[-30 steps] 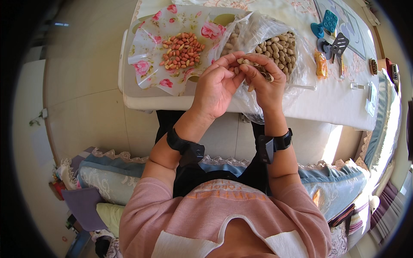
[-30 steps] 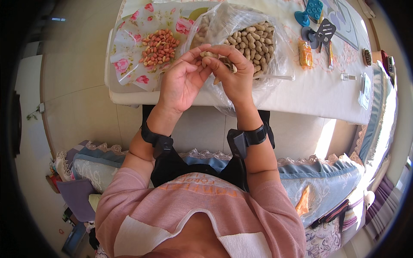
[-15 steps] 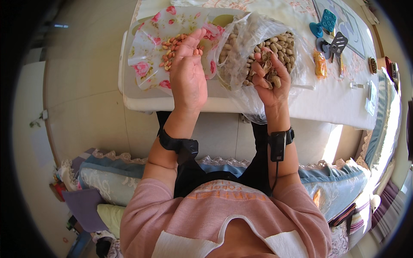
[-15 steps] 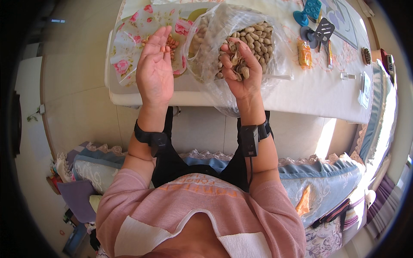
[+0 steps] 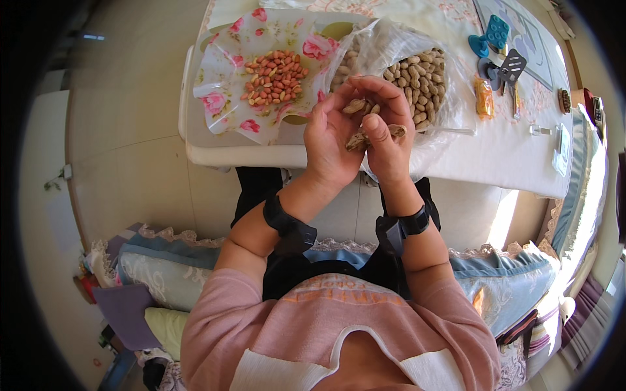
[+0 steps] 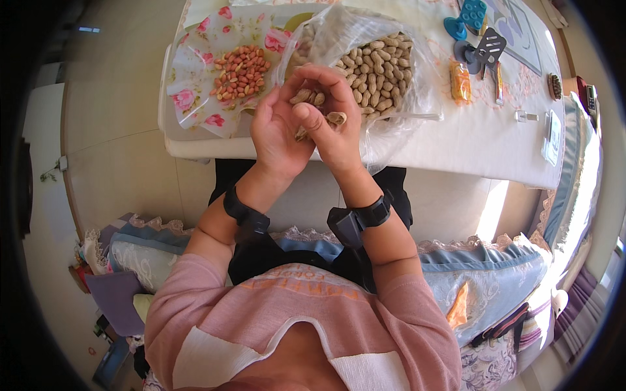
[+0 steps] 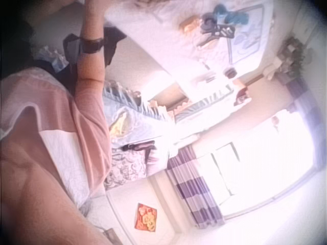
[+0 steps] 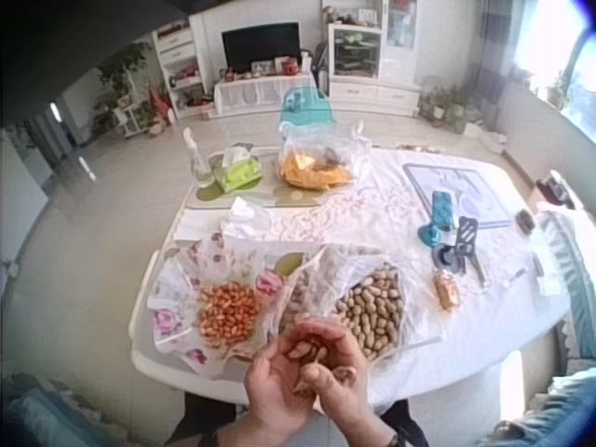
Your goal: The person folds small gold-colored paper sheets into compact shapes and places them into a plastic bag. Then the person shells peanuts by hand, separating the kernels from the shells and placing them into a separate bag.
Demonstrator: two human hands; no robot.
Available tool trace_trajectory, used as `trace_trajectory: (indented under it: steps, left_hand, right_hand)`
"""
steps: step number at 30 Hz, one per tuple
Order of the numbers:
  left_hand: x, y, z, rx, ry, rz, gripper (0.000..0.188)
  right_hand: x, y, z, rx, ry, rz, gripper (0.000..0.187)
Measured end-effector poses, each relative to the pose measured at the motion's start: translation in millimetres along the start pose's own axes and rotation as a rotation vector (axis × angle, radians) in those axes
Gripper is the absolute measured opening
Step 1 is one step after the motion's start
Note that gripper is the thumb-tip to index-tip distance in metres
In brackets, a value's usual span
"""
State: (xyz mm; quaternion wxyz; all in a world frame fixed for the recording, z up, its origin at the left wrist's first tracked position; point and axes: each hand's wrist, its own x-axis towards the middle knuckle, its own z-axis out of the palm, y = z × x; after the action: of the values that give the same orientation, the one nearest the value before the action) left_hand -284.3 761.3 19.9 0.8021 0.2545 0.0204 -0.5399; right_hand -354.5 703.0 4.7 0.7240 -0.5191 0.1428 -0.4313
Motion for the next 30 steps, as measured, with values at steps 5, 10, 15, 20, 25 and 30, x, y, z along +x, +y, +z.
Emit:
trace_trajectory:
  steps: [5,10,15,20,25,30]
  left_hand:
    - [-2,-5,-5,-0.008,0.051,0.009,0.050]
    - [-5,-14,-15,-0.047,-0.027,-0.078,0.041]
    - [-10,-16,-20,-0.073,-0.167,-0.076,0.040]
    - [-14,-3,-8,-0.391,0.084,-0.208,0.032]
    - [-22,29,4,-0.639,-0.089,-0.295,0.032]
    - [-26,150,-34,-0.714,-0.235,0.122,0.027]
  right_hand:
    - [4,6,-1,-0.186,0.004,-0.214,0.068]
    - [11,2,-1,-0.489,-0.070,-0.446,0.068]
    - [1,-9,2,-0.655,-0.213,-0.597,0.063]
    - [16,2,-18,-0.315,0.255,-0.602,0.055]
    - [28,14,-50,0.127,0.536,-0.187,0.054]
    - [26,9,-74,0.105,0.529,-0.102,0.056]
